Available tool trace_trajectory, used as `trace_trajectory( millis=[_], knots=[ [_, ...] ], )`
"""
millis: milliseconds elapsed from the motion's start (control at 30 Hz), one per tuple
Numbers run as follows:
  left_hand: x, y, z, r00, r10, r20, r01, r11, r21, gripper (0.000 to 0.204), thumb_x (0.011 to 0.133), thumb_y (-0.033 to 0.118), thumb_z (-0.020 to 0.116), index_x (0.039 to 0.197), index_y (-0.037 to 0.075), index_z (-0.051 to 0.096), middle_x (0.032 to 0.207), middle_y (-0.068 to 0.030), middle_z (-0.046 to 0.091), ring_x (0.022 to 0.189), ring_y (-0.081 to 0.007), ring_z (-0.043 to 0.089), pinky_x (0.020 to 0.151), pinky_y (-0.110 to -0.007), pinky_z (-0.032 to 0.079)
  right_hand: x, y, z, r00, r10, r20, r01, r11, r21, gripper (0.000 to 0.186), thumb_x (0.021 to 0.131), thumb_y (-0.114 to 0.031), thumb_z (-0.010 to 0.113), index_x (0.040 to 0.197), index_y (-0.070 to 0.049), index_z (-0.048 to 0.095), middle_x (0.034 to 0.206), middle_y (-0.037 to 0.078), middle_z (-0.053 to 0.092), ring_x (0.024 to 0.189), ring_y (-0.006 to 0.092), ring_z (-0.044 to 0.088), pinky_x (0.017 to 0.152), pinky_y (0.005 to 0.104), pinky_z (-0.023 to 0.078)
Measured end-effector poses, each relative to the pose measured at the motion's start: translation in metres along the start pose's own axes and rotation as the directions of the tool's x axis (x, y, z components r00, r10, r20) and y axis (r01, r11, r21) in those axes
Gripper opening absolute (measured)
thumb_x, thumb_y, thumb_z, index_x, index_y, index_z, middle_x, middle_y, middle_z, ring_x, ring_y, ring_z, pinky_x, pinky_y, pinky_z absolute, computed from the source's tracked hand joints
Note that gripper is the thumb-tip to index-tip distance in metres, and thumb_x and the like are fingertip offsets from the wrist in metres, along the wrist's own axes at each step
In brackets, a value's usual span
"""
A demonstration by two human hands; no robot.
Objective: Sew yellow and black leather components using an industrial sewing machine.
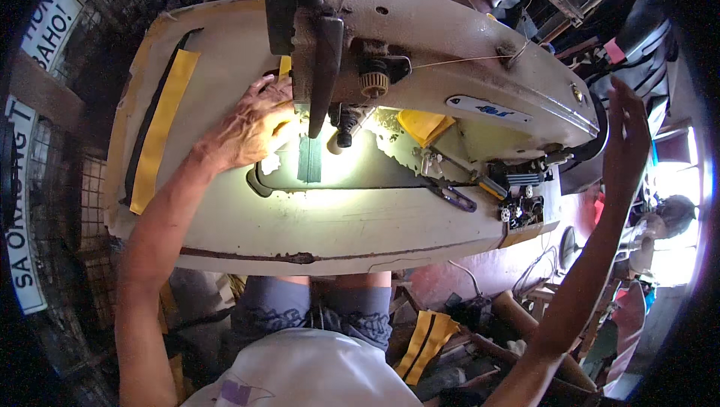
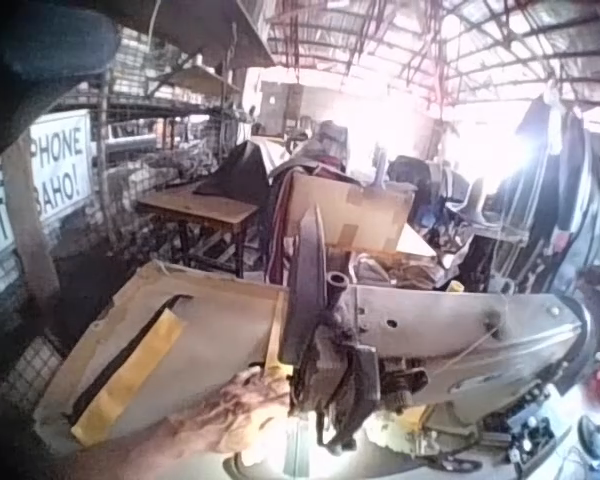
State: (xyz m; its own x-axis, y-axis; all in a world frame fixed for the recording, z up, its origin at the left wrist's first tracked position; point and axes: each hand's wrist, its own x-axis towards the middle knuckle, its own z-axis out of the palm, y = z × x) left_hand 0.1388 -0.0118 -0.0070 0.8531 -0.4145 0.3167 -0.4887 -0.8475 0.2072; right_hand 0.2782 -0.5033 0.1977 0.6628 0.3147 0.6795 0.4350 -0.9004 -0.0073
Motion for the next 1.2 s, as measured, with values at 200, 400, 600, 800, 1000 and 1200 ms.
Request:
trace_trajectory(
  millis=[200, 400, 600, 800, 1000, 1200],
  knots=[
    [0.001, -0.001, 0.004, 0.999, 0.038, -0.031, -0.037, 0.999, 0.023, 0.033, 0.098, 0.024, 0.059, 0.123, 0.002, 0.064, 0.138, -0.0132, 0.056, 0.14, -0.03, 0.047, 0.118, -0.058, 0.033, 0.062, 0.224, 0.019, 0.98, 0.05, 0.192, 0.004, 0.962, -0.272, 0.03, 0.103, -0.018, 0.06, 0.132, -0.011, 0.067, 0.126, 0.012, 0.068, 0.107, 0.0292, 0.068, 0.093, 0.037, 0.052],
    [-0.004, -0.005, -0.01, 0.995, 0.007, 0.104, -0.016, 0.996, 0.092, 0.031, 0.097, 0.02, 0.06, 0.121, 0.002, 0.067, 0.143, -0.0128, 0.054, 0.142, -0.0307, 0.045, 0.12, -0.057, 0.031, -0.034, 0.213, 0.092, 0.972, -0.234, 0.017, 0.228, 0.96, 0.165, 0.056, 0.089, -0.004, 0.06, 0.145, -0.009, 0.054, 0.12, 0.02, 0.067, 0.101, 0.039, 0.068, 0.084, 0.0441, 0.056],
    [0.048, -0.022, -0.01, 0.964, -0.135, 0.23, 0.119, 0.99, 0.082, 0.029, 0.097, 0.017, 0.058, 0.119, 0.002, 0.069, 0.143, -0.0148, 0.056, 0.134, -0.0314, 0.052, 0.116, -0.054, 0.037, -0.124, 0.141, 0.094, 0.945, 0.048, -0.322, -0.131, 0.962, -0.239, 0.056, 0.09, -0.015, 0.069, 0.142, -0.009, 0.05, 0.12, 0.018, 0.061, 0.107, 0.0363, 0.063, 0.09, 0.0466, 0.052],
    [0.115, -0.148, 0.064, 0.858, -0.332, -0.392, 0.444, 0.863, 0.242, 0.043, 0.098, 0.046, 0.06, 0.119, 0.01, 0.071, 0.134, -0.0185, 0.059, 0.126, -0.0314, 0.056, 0.108, -0.051, 0.042, -0.136, 0.095, 0.114, 0.963, 0.095, -0.251, -0.138, 0.977, -0.161, 0.058, 0.087, -0.028, 0.072, 0.136, -0.006, 0.052, 0.12, 0.018, 0.061, 0.115, 0.0402, 0.059, 0.097, 0.0507, 0.046],
    [0.134, -0.151, 0.076, 0.892, -0.164, -0.42, 0.301, 0.91, 0.284, 0.026, 0.097, 0.034, 0.062, 0.111, 0.012, 0.065, 0.108, -0.0156, 0.067, 0.096, -0.0362, 0.066, 0.085, -0.05, 0.054, -0.149, 0.127, 0.105, 0.919, 0.258, -0.3, -0.3, 0.948, -0.103, 0.052, 0.089, -0.025, 0.063, 0.135, -0.003, 0.051, 0.121, 0.02, 0.061, 0.111, 0.0423, 0.059, 0.094, 0.0519, 0.048],
    [0.019, -0.181, -0.021, 0.74, -0.474, -0.477, 0.464, 0.873, -0.148, 0.023, 0.097, 0.02, 0.063, 0.11, 0.001, 0.061, 0.086, -0.021, 0.069, 0.081, -0.0417, 0.069, 0.071, -0.049, 0.052, -0.139, 0.098, 0.109, 0.702, 0.663, -0.259, -0.462, 0.701, 0.543, 0.041, 0.105, -0.018, 0.054, 0.143, -0.002, 0.054, 0.136, 0.016, 0.059, 0.126, 0.0266, 0.06, 0.104, 0.0423, 0.051]
  ],
)
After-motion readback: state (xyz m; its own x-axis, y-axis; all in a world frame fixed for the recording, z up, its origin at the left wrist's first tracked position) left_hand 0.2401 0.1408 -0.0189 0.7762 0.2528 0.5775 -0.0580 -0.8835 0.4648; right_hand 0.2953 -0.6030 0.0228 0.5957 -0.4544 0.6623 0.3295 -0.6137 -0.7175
